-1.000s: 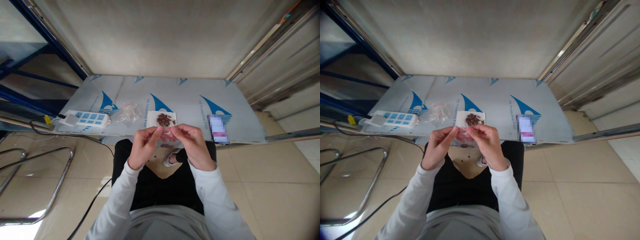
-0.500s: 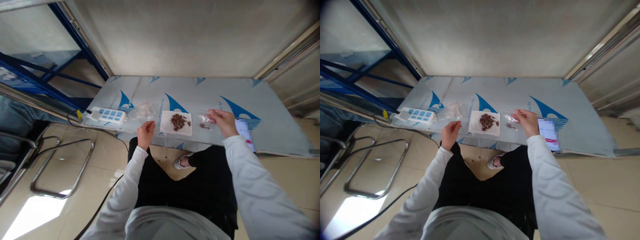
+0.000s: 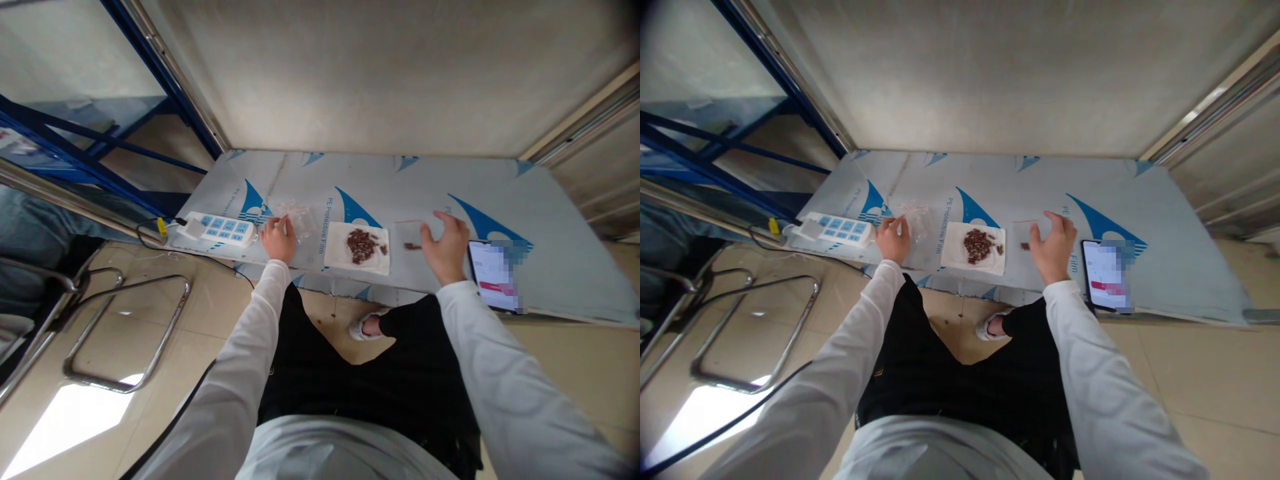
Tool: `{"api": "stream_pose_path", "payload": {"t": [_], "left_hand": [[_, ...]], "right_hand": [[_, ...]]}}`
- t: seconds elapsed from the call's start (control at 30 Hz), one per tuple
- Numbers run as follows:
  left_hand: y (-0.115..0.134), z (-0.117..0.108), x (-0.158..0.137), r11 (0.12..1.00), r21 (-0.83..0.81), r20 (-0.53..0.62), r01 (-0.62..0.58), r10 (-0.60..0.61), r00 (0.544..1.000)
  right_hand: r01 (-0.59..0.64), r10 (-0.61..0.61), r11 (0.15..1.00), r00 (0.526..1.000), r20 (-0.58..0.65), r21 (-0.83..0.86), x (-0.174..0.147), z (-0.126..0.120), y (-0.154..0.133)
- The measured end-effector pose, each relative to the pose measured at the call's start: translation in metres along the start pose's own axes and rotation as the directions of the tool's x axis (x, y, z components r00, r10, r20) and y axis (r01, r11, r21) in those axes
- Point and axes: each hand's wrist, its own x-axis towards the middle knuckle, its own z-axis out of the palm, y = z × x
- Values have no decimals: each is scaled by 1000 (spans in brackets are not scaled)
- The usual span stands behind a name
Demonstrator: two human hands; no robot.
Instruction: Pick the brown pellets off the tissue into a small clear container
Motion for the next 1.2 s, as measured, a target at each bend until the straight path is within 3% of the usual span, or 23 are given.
{"api": "stream_pose_path", "payload": {"t": [0.1, 0.27, 0.4, 0.5, 0.63, 0.73, 0.83, 0.93, 1.03, 1.13, 1.2], "left_hand": [[2, -6, 6, 1000, -7, -94, 4, -5, 996], [12, -20, 11, 985, -156, -241, -72, 33, 970], [32, -33, -16, 929, -327, -303, -176, 73, 950], [50, -39, -45, 871, -429, -285, -239, 120, 951], [69, -48, -71, 766, -583, -131, -269, 238, 962], [78, -59, -88, 706, -678, -18, -202, 260, 966], [87, -75, -111, 664, -746, 71, -60, 169, 983], [97, -95, -136, 577, -802, 169, 154, -28, 985], [107, -114, -152, 514, -783, 366, 350, -74, 928], [112, -124, -159, 483, -736, 566, 474, 53, 823], [111, -124, -161, 440, -734, 611, 518, 95, 786]], "right_hand": [[115, -114, 993, 993, -20, 34, -21, 2, -27], [159, -162, 977, 987, 8, 139, -37, 12, -70], [153, -183, 943, 980, 76, 297, -41, 11, -98], [106, -189, 892, 971, 149, 440, -45, 5, -114], [7, -203, 803, 943, 262, 596, -47, -9, -131], [-69, -195, 751, 927, 320, 657, -54, -26, -137], [-153, -134, 733, 923, 361, 663, -74, -49, -139], [-191, -66, 741, 933, 354, 644, -104, -70, -140], [-158, -32, 768, 959, 283, 621, -134, -86, -142], [-126, -39, 803, 964, 264, 582, -155, -97, -142], [-133, -38, 823, 957, 287, 552, -164, -103, -141]]}}
